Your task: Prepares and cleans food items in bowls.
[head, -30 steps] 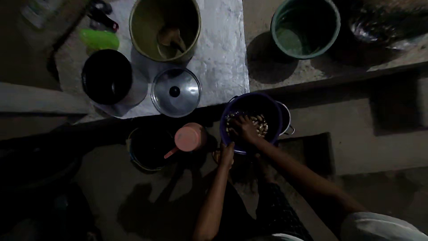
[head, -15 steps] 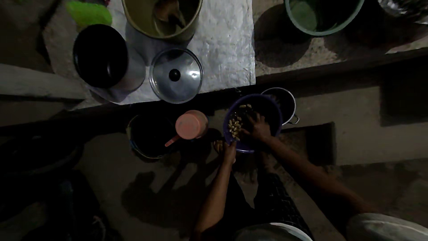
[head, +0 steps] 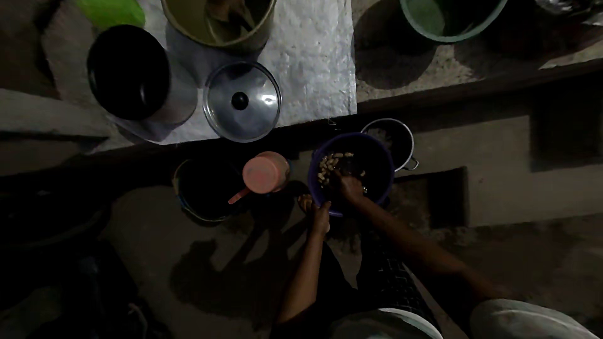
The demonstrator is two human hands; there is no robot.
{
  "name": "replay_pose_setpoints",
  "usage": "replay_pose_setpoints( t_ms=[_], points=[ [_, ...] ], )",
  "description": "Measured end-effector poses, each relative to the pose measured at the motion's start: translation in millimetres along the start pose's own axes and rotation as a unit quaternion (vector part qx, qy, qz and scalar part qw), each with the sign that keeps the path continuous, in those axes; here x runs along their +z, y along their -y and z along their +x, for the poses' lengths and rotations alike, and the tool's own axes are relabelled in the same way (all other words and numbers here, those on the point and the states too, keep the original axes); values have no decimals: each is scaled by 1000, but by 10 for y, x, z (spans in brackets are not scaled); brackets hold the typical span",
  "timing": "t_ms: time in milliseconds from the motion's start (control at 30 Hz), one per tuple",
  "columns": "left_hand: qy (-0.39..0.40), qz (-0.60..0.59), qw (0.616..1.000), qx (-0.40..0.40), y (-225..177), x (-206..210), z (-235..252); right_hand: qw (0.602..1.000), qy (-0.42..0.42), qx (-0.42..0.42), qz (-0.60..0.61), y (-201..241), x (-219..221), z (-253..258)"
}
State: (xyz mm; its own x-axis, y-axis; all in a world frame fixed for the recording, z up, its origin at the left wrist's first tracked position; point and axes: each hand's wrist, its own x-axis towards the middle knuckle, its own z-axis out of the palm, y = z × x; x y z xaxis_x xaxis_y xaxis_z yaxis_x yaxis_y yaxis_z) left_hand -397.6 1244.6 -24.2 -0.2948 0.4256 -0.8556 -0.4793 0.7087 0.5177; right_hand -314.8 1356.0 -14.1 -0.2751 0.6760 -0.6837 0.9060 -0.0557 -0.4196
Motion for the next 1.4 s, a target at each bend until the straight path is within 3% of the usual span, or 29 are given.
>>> replay_pose_setpoints(
  t_ms=[167, 400, 633, 767, 867, 1133, 1300, 1400],
  points=[
    [0, -8, 1000, 5, -49, 18, 42, 993, -101, -49, -29, -151, -148, 4],
    [-10, -12, 1000, 13, -41, 94, 104, 999, -5, -32, 1, -49, 82, 123],
    [-16, 15, 1000, 14, -107, 46, 102, 997, 54, -55, 4, 104, -515, -52],
    [-9, -9, 1000, 19, -28, 45, 113, 998, -53, -35, 29, -87, -823, 135],
    [-4, -21, 1000, 18, -62, 110, 91, 996, -86, -28, 16, -193, -746, 352],
    [0, -2, 1000, 11, -51, 205, 110, 999, -16, 5, 32, -201, -20, 217],
    [16, 35, 999, -6, -20, 170, 130, 976, 114, 23, 182, -388, 52, 250],
    [19, 39, 999, -13, 33, 156, 149, 947, 145, 16, 285, -466, 89, 319]
  ],
)
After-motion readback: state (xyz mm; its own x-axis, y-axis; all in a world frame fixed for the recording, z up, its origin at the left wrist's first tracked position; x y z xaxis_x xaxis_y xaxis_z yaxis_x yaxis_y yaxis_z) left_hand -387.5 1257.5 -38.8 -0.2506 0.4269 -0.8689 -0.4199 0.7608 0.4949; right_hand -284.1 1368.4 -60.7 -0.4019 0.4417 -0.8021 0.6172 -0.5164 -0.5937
